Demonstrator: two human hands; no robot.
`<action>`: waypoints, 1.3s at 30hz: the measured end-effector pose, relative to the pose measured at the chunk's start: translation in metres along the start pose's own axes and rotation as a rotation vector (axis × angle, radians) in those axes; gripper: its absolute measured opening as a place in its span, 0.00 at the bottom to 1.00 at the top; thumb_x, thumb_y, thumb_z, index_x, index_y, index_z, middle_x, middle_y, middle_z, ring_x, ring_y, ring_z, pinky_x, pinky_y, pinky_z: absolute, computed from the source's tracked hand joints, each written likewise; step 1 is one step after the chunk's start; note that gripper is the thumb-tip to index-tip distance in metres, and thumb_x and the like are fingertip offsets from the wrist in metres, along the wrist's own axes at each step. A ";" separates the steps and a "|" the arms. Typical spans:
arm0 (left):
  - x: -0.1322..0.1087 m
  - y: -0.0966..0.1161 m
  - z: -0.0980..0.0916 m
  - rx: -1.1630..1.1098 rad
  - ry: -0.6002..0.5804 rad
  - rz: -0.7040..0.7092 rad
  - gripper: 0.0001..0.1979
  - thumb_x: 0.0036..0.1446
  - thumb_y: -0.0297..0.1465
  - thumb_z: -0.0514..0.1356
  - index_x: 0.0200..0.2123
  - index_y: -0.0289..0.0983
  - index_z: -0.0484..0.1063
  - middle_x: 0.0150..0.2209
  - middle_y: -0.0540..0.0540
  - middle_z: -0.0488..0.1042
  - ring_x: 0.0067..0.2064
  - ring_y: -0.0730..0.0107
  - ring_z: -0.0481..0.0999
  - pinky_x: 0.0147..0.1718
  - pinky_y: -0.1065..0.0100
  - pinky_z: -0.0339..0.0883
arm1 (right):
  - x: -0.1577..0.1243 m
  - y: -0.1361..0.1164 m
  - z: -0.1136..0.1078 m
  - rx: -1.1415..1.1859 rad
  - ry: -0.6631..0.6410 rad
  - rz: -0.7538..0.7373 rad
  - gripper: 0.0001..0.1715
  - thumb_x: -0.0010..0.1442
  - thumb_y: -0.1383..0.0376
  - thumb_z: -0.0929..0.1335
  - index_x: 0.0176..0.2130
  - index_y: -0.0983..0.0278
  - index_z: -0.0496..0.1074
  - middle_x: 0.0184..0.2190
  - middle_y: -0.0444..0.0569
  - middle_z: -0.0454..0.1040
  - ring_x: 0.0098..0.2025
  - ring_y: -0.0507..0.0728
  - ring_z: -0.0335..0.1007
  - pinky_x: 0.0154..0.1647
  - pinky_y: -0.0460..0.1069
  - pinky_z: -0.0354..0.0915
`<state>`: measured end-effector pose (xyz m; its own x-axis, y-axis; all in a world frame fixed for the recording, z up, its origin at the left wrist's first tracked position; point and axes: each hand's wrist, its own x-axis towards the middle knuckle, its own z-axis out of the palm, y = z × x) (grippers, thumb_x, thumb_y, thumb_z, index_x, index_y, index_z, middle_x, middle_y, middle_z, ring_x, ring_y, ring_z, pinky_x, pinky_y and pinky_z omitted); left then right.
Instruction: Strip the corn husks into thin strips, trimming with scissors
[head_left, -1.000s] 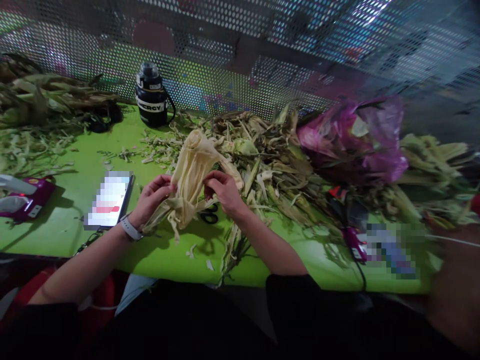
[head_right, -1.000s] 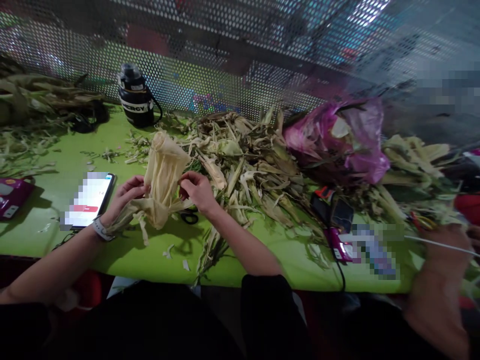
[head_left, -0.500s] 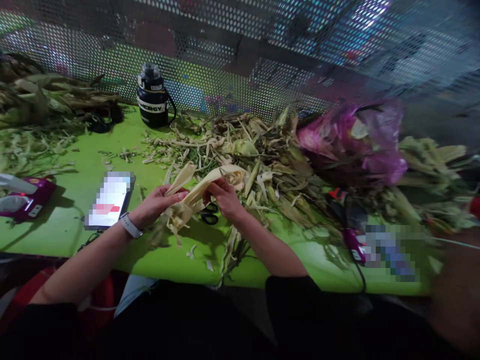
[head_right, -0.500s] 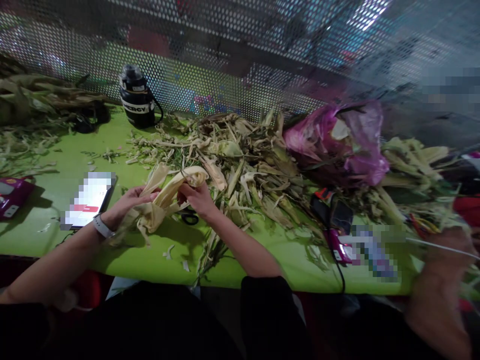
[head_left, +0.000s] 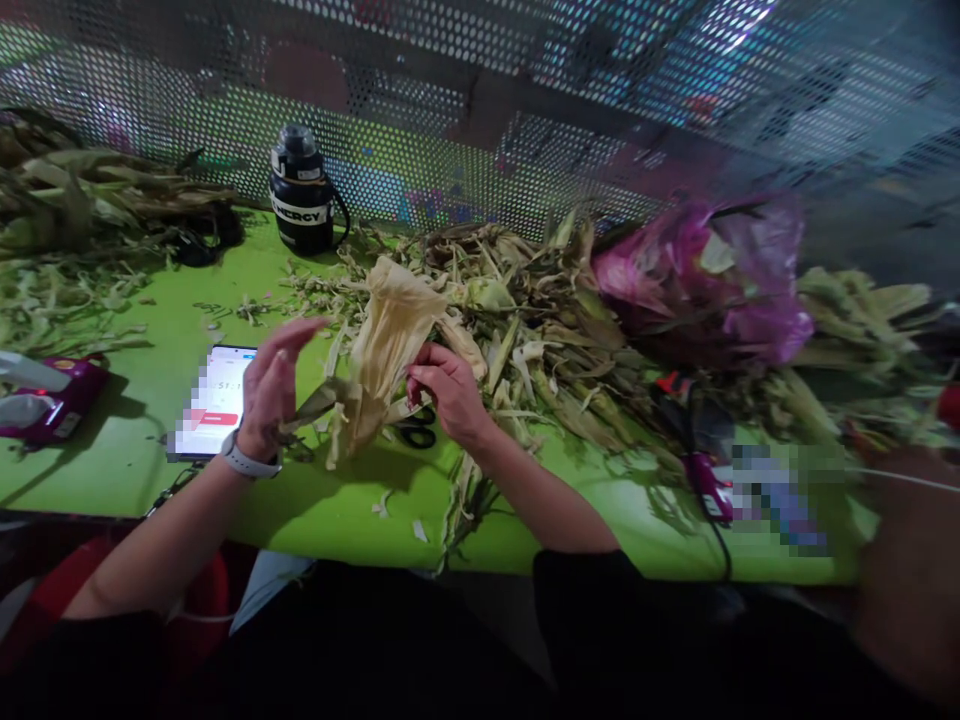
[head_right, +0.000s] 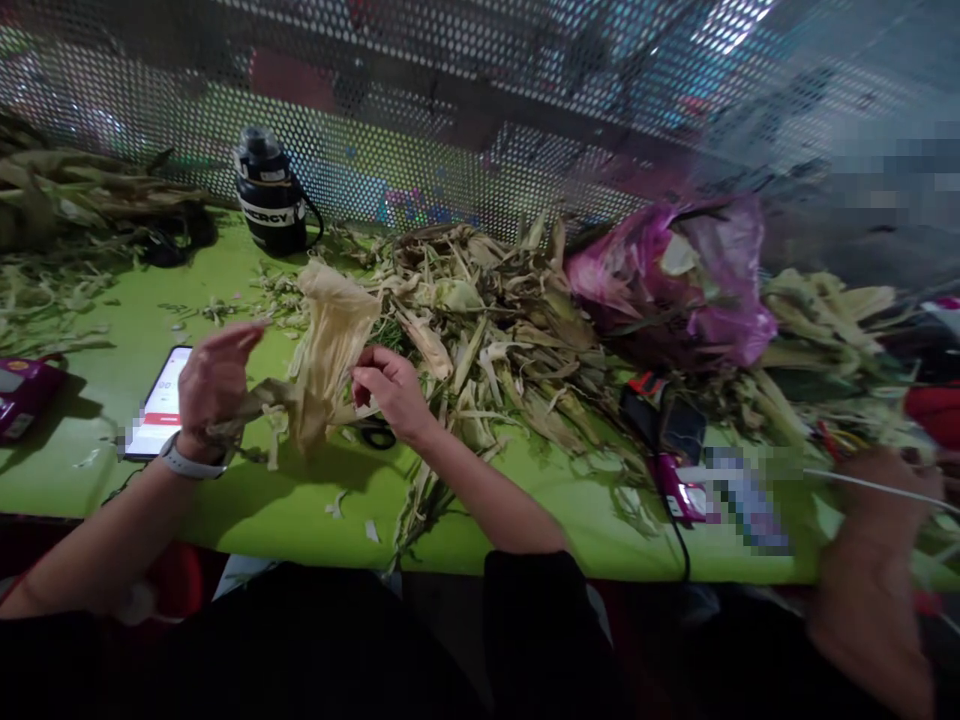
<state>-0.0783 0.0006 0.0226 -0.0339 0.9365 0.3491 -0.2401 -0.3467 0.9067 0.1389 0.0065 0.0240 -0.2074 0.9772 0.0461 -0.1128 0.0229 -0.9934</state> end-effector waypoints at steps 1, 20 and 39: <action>-0.001 0.007 -0.002 -0.014 -0.163 0.044 0.22 0.54 0.54 0.58 0.39 0.45 0.80 0.42 0.41 0.79 0.51 0.50 0.75 0.54 0.49 0.64 | -0.001 0.000 0.000 -0.022 0.000 -0.021 0.09 0.53 0.60 0.67 0.27 0.62 0.65 0.18 0.38 0.66 0.19 0.48 0.61 0.23 0.45 0.61; -0.006 0.021 0.012 0.902 -0.414 0.308 0.07 0.55 0.34 0.61 0.36 0.38 0.69 0.28 0.47 0.73 0.28 0.68 0.71 0.28 0.66 0.64 | -0.015 -0.007 0.014 -0.166 -0.079 -0.243 0.05 0.59 0.63 0.66 0.35 0.62 0.68 0.35 0.45 0.71 0.35 0.51 0.69 0.37 0.48 0.69; -0.017 0.009 0.033 1.216 -0.355 0.699 0.02 0.55 0.26 0.55 0.31 0.39 0.64 0.24 0.49 0.73 0.25 0.66 0.72 0.30 0.64 0.65 | -0.026 -0.016 0.022 -0.726 0.052 -0.635 0.28 0.52 0.63 0.67 0.52 0.62 0.61 0.45 0.52 0.71 0.37 0.56 0.71 0.36 0.51 0.70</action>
<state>-0.0479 -0.0203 0.0329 0.4848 0.5597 0.6721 0.6879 -0.7186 0.1021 0.1247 -0.0238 0.0414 -0.2691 0.7454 0.6098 0.4427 0.6581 -0.6091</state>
